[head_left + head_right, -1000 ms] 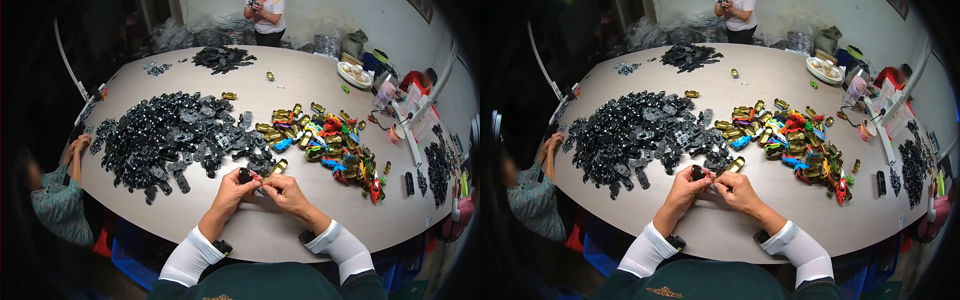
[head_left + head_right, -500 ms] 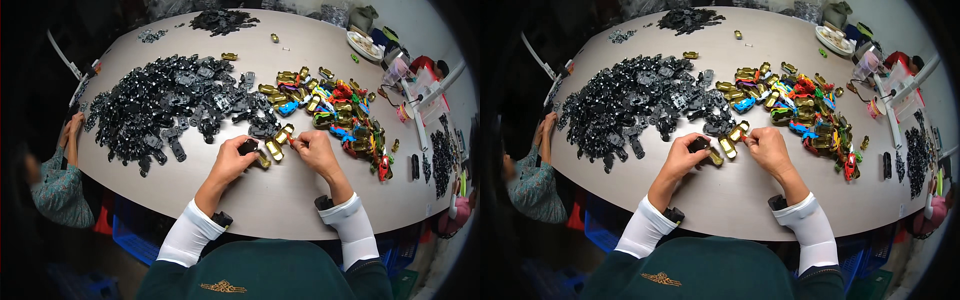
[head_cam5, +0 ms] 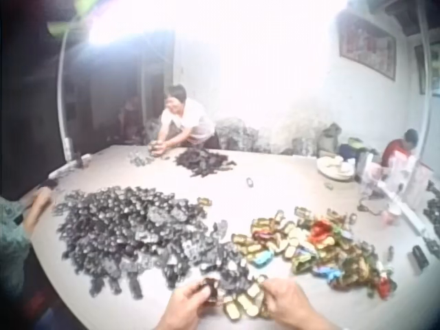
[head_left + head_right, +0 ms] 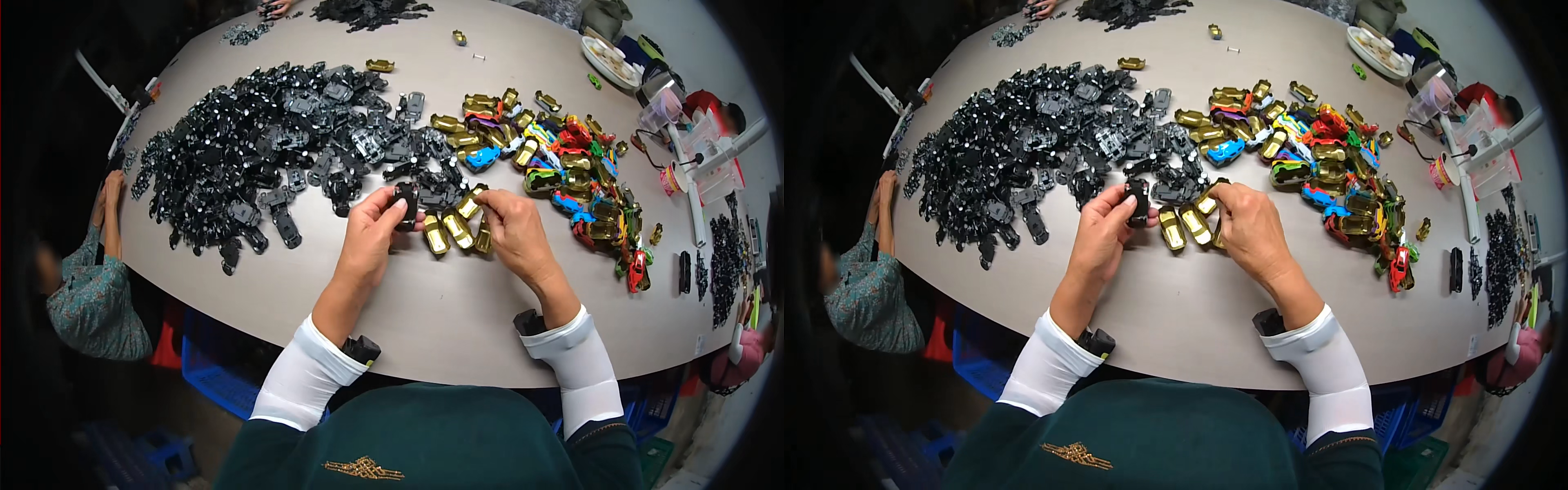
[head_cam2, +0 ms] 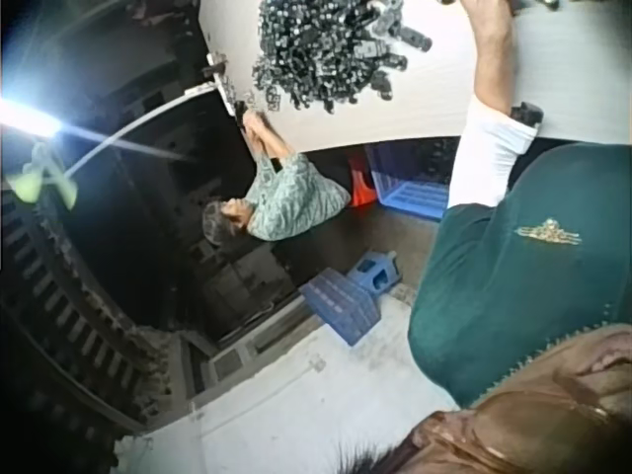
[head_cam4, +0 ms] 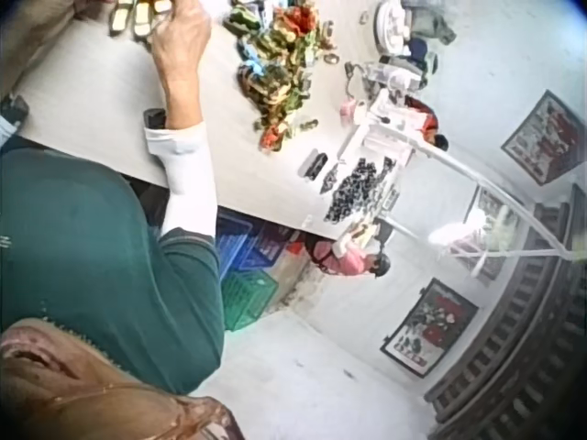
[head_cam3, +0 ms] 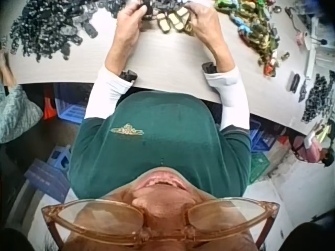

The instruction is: The person assembles small toy cars by hand at a table. They pick up a black chassis and a colored body, press them together, and place the finished unit on the table. The process is repeated with different colored bodies throughout the clip.

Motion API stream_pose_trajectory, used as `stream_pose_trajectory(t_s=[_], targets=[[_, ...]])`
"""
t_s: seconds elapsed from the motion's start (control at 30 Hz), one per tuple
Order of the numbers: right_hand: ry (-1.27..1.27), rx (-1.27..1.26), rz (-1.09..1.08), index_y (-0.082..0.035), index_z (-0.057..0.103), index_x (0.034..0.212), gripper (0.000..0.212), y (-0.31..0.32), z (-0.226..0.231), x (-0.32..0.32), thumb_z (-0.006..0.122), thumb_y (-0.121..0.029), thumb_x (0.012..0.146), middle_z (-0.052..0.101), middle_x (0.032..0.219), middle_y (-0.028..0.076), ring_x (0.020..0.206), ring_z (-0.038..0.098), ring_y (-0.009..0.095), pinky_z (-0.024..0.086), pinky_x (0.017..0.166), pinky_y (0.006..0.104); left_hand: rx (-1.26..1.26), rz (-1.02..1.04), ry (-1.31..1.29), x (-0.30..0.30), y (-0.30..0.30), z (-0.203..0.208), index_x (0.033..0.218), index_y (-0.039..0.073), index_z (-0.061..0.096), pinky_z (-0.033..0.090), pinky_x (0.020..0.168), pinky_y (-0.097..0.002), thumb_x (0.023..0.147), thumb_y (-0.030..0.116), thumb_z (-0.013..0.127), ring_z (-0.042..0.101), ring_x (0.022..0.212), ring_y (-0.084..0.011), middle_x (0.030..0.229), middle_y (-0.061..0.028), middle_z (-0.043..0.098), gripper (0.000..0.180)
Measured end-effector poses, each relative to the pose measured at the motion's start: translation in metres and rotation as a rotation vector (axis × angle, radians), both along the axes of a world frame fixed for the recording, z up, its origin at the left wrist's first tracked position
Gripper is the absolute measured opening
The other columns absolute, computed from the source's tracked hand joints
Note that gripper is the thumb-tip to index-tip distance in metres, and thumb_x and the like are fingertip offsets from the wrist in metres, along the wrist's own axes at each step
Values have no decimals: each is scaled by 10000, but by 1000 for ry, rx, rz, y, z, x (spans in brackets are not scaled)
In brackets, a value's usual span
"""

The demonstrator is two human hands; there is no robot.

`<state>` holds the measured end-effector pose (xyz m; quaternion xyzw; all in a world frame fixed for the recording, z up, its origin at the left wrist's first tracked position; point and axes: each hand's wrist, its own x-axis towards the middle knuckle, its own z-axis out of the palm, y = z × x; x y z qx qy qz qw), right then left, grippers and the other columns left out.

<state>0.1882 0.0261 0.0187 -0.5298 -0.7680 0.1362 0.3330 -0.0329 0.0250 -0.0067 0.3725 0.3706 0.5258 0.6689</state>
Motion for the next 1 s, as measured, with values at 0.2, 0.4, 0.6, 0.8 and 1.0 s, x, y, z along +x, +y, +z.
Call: stream_pose_trajectory(t_s=[0.2,0.4,0.6,0.8,1.0], targets=[[-313,-63,142,-48,590,881,135,-22,4,-21,651,-77,764,603,786,129,752,637,313,500,637,433,-37,28,65,-4,1,-7,1065,-17,616,565,712,-256,906,53,586,648,790,-109,923,-54,666,176],[-124,-12,58,-54,593,992,279,-15,-4,-21,637,10,724,636,884,144,727,627,342,494,615,428,10,-23,16,-4,1,-2,1167,-46,568,580,740,-285,874,-13,551,664,857,-141,1041,-113,669,295],[583,-367,158,-10,598,1122,330,-13,4,-24,649,27,799,624,830,4,587,449,25,370,515,194,36,-128,-117,2,-3,3,1225,-47,513,589,793,-312,901,10,582,656,943,-162,1115,-132,639,336],[680,-422,173,0,587,1078,325,-16,9,-26,722,5,782,628,859,-8,625,470,-8,369,527,143,18,-131,-121,-1,-4,2,1178,16,516,549,735,-260,870,36,665,631,833,-114,976,-56,630,343],[818,-501,297,8,559,1111,358,-20,18,-29,718,-1,791,661,962,45,740,604,23,462,578,149,-30,-166,11,-4,-4,4,1183,34,524,556,687,-251,892,106,664,632,834,-109,978,-27,619,330]])
